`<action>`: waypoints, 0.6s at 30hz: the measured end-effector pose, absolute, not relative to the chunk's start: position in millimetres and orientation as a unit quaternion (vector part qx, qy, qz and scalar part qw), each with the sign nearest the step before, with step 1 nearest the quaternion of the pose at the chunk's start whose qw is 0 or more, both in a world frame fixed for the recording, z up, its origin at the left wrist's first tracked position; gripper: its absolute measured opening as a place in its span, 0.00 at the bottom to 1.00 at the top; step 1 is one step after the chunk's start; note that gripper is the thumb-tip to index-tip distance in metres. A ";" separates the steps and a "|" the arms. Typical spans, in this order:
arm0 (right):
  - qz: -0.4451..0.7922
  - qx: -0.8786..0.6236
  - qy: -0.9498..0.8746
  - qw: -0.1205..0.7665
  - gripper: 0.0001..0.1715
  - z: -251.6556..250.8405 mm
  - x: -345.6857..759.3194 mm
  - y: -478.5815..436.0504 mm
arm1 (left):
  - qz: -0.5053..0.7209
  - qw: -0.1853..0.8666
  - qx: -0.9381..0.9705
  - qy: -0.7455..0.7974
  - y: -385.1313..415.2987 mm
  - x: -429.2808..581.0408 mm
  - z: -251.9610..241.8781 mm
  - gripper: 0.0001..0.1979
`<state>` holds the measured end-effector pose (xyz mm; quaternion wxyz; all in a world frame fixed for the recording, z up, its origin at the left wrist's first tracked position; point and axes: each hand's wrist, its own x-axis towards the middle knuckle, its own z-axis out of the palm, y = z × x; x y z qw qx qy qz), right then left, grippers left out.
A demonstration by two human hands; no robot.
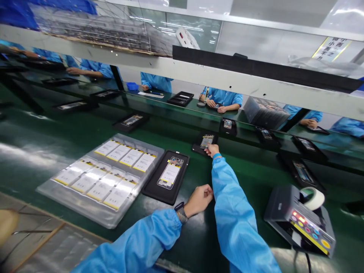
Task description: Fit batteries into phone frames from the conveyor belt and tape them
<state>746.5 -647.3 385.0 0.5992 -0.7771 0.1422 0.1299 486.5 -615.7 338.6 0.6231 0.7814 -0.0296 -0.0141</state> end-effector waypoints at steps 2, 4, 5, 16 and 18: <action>0.111 -0.802 0.130 0.573 0.11 383.2 746.8 -652.5 | -0.016 0.621 0.783 -0.029 -615.3 485.8 340.6 0.04; 0.090 -0.823 0.115 0.548 0.11 383.7 745.0 -659.0 | -0.014 0.621 0.783 -0.030 -615.2 485.0 342.8 0.04; 0.078 -0.833 0.108 0.537 0.10 384.7 743.0 -662.4 | -0.012 0.621 0.783 -0.031 -615.3 484.6 343.7 0.04; 0.028 -0.864 -0.010 0.503 0.08 388.2 647.6 -715.8 | -0.011 0.592 0.804 -0.054 -615.1 481.6 348.1 0.05; 0.015 -0.864 -0.007 0.504 0.11 381.1 622.1 -736.3 | -0.015 0.589 0.806 -0.055 -615.5 481.8 348.3 0.05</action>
